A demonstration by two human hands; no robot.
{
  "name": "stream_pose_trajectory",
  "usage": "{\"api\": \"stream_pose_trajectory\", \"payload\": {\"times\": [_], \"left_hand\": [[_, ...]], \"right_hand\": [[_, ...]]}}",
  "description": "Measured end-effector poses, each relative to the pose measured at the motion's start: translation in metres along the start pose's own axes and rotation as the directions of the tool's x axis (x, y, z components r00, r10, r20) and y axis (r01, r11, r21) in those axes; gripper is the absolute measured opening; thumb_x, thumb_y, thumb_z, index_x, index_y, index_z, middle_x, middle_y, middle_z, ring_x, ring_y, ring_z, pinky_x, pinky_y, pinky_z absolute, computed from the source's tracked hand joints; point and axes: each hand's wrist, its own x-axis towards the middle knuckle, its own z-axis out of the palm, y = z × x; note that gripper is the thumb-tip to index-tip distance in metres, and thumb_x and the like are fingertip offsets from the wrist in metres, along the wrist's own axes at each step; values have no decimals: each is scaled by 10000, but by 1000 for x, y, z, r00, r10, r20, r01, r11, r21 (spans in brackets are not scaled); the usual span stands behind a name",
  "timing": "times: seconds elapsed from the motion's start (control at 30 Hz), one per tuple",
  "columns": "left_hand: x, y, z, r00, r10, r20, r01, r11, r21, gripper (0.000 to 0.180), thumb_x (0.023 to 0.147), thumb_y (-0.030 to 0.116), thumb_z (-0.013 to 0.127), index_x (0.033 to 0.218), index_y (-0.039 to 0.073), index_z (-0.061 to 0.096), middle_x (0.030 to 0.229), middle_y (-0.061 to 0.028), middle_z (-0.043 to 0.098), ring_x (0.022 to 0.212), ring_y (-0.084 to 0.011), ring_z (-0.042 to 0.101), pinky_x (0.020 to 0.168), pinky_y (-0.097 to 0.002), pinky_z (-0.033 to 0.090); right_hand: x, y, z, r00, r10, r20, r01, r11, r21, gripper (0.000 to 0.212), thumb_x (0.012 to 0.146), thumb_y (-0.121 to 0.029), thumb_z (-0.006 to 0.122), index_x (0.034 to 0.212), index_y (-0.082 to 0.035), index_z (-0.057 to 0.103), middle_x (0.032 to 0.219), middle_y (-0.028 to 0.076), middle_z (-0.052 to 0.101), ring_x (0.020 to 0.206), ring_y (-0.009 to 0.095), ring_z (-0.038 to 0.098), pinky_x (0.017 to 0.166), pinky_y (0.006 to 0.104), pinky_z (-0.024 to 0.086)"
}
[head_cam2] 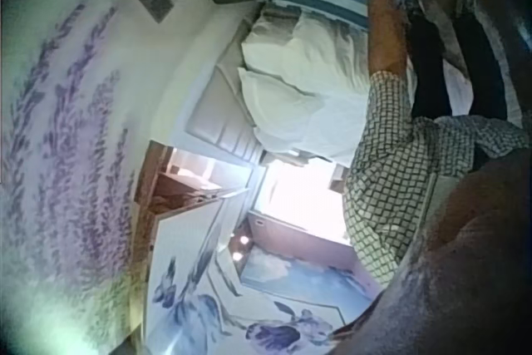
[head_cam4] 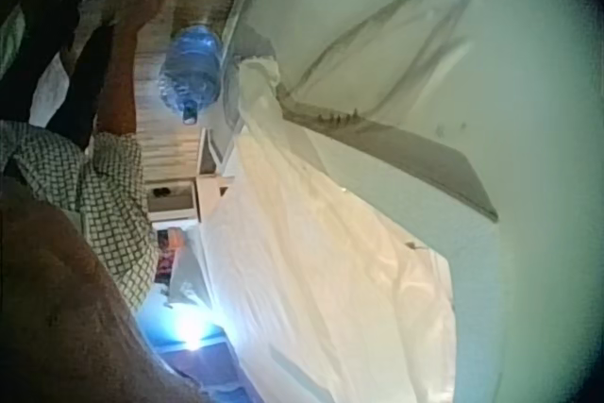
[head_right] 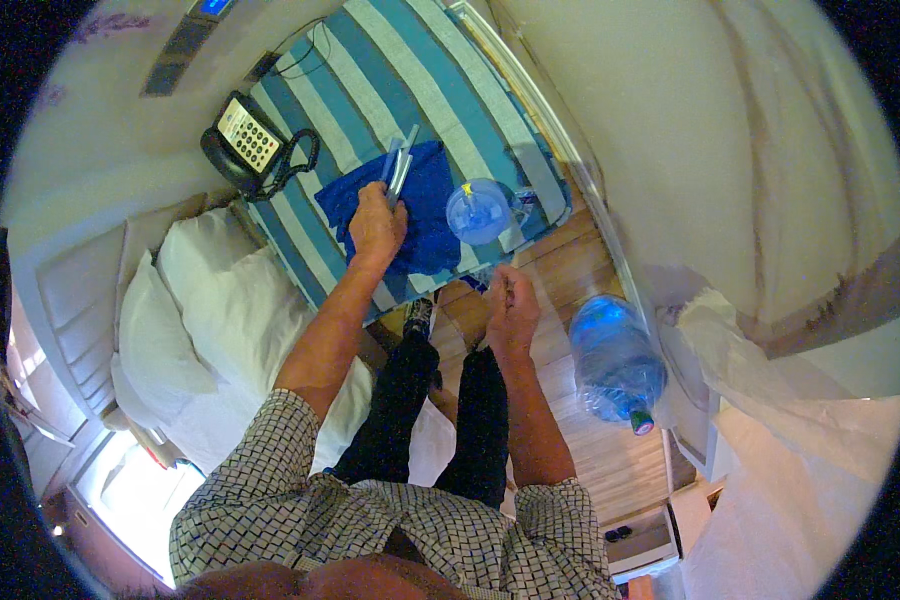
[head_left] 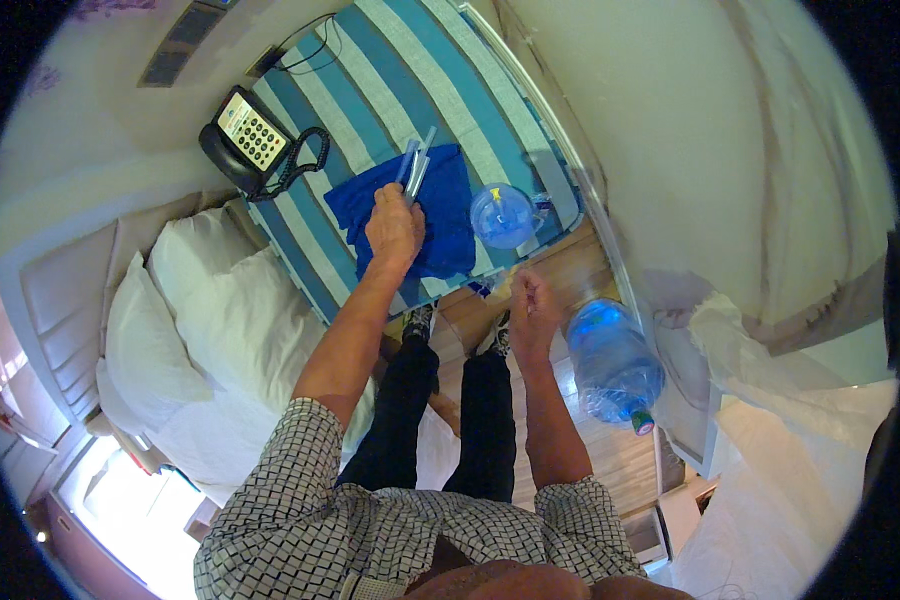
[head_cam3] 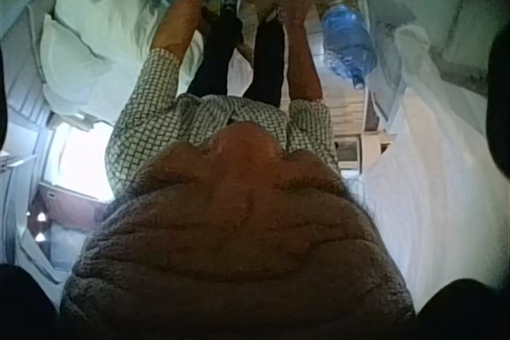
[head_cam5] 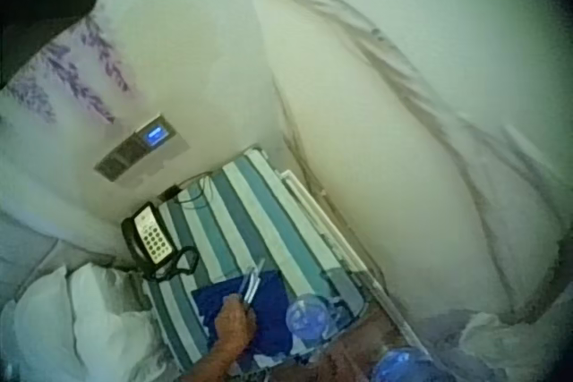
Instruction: The person unpacks a blue plastic package containing a water dispenser pump and a clear tube. They separate the components, insert the tube into the pump, and attach the assembly to a large water bottle. Finally, they connect a collapsible blue water bottle to the pump outlet.
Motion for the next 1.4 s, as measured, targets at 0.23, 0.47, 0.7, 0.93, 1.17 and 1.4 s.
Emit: {"api": "stream_pose_trajectory", "payload": {"times": [0.23,0.47,0.7,0.93,1.17,1.4], "left_hand": [[9,-21,5,1000,29,0,-29,999,20,162,935,170,575,1025,51,510,971,-215,611,862,-442,618,741,-552,493],[-20,-25,-35,998,65,23,-60,983,-176,196,978,212,552,1033,24,559,953,-213,632,818,-397,625,745,-478,503],[-90,26,-139,894,229,385,223,518,-826,212,1010,208,529,1098,19,571,900,-44,616,784,-125,582,713,-284,478],[-143,78,-233,768,498,402,132,491,-861,206,1004,181,528,1124,18,564,921,-32,600,815,-111,554,741,-283,471],[-170,112,-316,684,609,401,-97,621,-778,241,982,159,526,1158,4,578,1004,-82,643,911,-181,616,815,-340,498],[-198,138,-364,608,747,271,-321,542,-777,239,980,149,554,1165,0,580,1017,-123,641,919,-222,634,817,-356,510]], "right_hand": [[-9,14,-1,998,-59,35,63,993,-100,192,961,-156,614,1078,-11,658,982,119,677,852,210,648,747,317,519],[-41,28,10,992,-74,103,72,997,17,209,957,-151,614,1108,-9,645,1007,92,664,861,173,630,760,294,509],[-50,-105,-5,937,67,342,-212,888,407,317,990,-181,590,1253,-4,588,1048,76,654,899,111,622,728,251,507],[-72,-212,-48,938,-162,307,-38,831,555,284,968,-130,587,1214,10,613,996,57,648,792,102,611,679,252,506],[-124,-280,-111,910,-337,243,201,869,453,124,963,-103,566,1024,-10,620,890,61,648,740,115,619,660,263,517],[-171,-326,-166,892,-448,-55,320,540,778,220,1049,-229,486,1128,-38,560,796,13,527,700,103,520,619,269,460]]}}
